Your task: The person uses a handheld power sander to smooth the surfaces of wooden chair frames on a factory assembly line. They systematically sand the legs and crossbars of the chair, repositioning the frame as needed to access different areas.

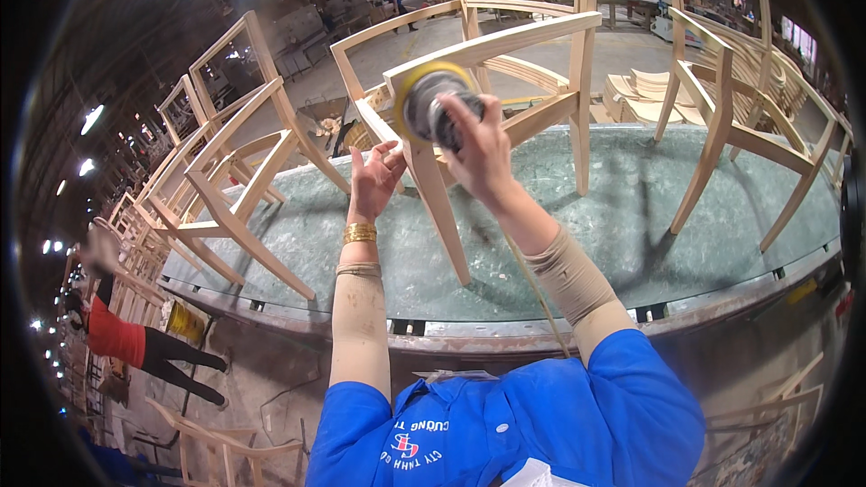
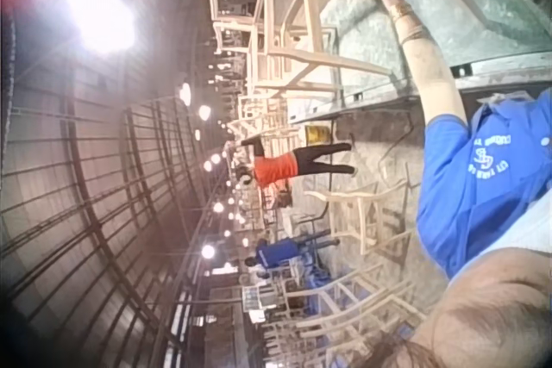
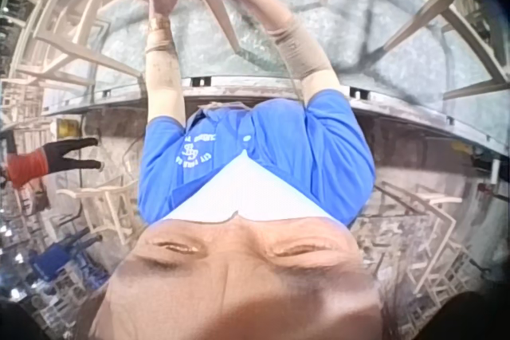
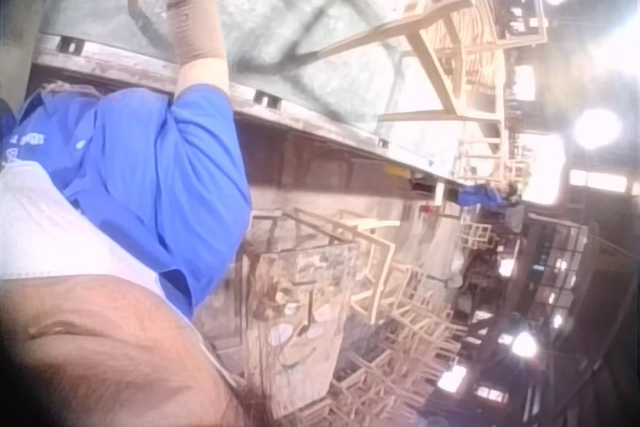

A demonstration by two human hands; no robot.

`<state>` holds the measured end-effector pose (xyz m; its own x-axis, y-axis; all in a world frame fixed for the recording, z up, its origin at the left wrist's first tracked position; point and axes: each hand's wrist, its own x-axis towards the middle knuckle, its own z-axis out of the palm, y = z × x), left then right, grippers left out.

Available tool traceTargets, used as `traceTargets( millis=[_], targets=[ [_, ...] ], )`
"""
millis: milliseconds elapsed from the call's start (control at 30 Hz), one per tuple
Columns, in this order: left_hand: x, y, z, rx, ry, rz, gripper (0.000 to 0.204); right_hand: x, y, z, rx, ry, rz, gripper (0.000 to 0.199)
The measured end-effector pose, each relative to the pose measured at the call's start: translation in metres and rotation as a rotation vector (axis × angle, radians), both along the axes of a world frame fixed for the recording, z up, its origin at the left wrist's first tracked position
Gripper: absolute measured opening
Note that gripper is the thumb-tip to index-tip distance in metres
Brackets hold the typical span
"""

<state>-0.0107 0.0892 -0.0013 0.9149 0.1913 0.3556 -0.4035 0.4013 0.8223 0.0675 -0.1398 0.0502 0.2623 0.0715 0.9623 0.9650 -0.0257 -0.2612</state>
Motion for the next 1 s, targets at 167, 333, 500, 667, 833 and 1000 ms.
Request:
traceTargets(
  millis=[167, 333, 500, 667, 833, 1000],
  targets=[
    [-0.001, -0.005, -0.001, -0.036, -0.024, -0.01, 0.076, -0.012, 0.01, 0.008, -0.014, -0.066, 0.021, 0.072],
    [0.0, -0.007, 0.001, -0.037, -0.003, 0.037, 0.078, 0.009, 0.001, 0.028, 0.054, 0.11, -0.016, 0.079],
    [0.0, -0.005, -0.002, -0.068, -0.035, 0.007, 0.075, 0.009, -0.001, 0.022, 0.015, 0.01, 0.001, 0.079],
    [0.003, -0.003, -0.004, -0.048, -0.039, 0.01, 0.078, -0.004, 0.007, -0.002, -0.083, -0.067, -0.018, 0.069],
    [-0.002, 0.002, -0.003, -0.133, -0.069, -0.094, 0.076, -0.012, 0.01, -0.003, -0.06, -0.078, -0.015, 0.063],
    [0.003, -0.01, -0.002, -0.101, -0.026, 0.001, 0.073, -0.01, 0.009, 0.002, -0.089, -0.043, -0.022, 0.062]
  ],
)
